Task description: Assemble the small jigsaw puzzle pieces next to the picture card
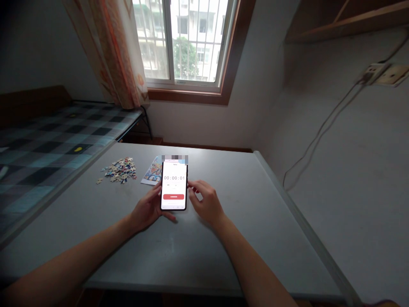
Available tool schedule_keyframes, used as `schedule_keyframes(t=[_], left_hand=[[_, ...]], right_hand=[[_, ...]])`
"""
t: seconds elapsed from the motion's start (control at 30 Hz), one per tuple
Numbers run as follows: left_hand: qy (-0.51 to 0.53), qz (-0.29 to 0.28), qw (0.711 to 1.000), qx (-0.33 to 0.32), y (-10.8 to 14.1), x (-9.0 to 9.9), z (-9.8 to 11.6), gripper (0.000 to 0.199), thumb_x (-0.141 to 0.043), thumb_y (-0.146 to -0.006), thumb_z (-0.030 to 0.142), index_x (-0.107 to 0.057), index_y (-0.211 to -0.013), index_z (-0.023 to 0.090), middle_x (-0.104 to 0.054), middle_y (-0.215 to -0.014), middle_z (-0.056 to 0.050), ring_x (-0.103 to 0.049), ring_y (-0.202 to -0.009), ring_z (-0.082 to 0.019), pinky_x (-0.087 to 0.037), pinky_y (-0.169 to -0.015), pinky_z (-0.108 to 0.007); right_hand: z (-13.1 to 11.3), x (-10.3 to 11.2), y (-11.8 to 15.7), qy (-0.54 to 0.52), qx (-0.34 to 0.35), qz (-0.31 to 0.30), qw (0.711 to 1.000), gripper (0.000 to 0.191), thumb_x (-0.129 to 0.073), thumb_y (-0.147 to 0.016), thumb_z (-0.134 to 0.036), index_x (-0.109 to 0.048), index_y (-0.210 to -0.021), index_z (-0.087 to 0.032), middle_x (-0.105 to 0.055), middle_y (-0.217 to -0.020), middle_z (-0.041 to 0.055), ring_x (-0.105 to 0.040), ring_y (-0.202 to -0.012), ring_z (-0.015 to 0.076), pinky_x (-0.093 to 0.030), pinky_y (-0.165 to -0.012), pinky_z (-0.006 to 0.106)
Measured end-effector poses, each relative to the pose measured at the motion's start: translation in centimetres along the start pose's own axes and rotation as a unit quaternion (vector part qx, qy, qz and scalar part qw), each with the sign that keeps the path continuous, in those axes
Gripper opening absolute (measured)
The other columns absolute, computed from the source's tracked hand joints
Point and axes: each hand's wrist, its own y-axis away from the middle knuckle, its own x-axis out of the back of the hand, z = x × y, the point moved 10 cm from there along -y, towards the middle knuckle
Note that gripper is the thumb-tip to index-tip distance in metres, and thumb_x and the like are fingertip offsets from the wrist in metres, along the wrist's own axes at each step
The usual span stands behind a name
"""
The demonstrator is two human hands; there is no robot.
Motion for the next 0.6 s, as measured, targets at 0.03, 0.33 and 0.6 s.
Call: schedule_keyframes(t=[0.03,0.33,0.6], left_hand=[[-0.001,-0.001,1.0,0.0,0.0,0.0,0.0,0.051,-0.051,-0.092,0.029,-0.037,-0.141,0.031,-0.062,-0.126,-0.012,-0.067,-0.098,-0.032,-0.062,-0.059,-0.049],[-0.011,0.0,1.0,0.009,0.0,0.0,-0.2,0.05,-0.054,-0.091,0.028,-0.042,-0.14,0.029,-0.063,-0.124,-0.013,-0.068,-0.096,-0.033,-0.062,-0.058,-0.05],[-0.024,0.066,0.997,-0.032,0.1,1.6,2.5,0.057,-0.055,-0.089,0.024,-0.037,-0.143,0.031,-0.067,-0.117,-0.01,-0.071,-0.086,-0.028,-0.063,-0.054,-0.044]], right_hand=[[0.0,0.0,0.0,-0.001,-0.002,0.0,1.0,0.025,-0.05,-0.089,-0.02,-0.067,-0.107,-0.019,-0.07,-0.091,0.007,-0.062,-0.077,0.0164,-0.051,-0.072,0.03],[-0.6,0.1,0.0,0.024,0.028,-0.007,0.999,0.021,-0.051,-0.087,-0.019,-0.067,-0.102,-0.018,-0.069,-0.087,0.0077,-0.062,-0.078,0.0177,-0.051,-0.073,0.032],[1.4,0.1,-0.1,0.01,-0.027,0.012,1.0,0.023,-0.05,-0.091,-0.026,-0.069,-0.101,-0.018,-0.07,-0.087,0.0073,-0.062,-0.075,0.017,-0.05,-0.071,0.032]])
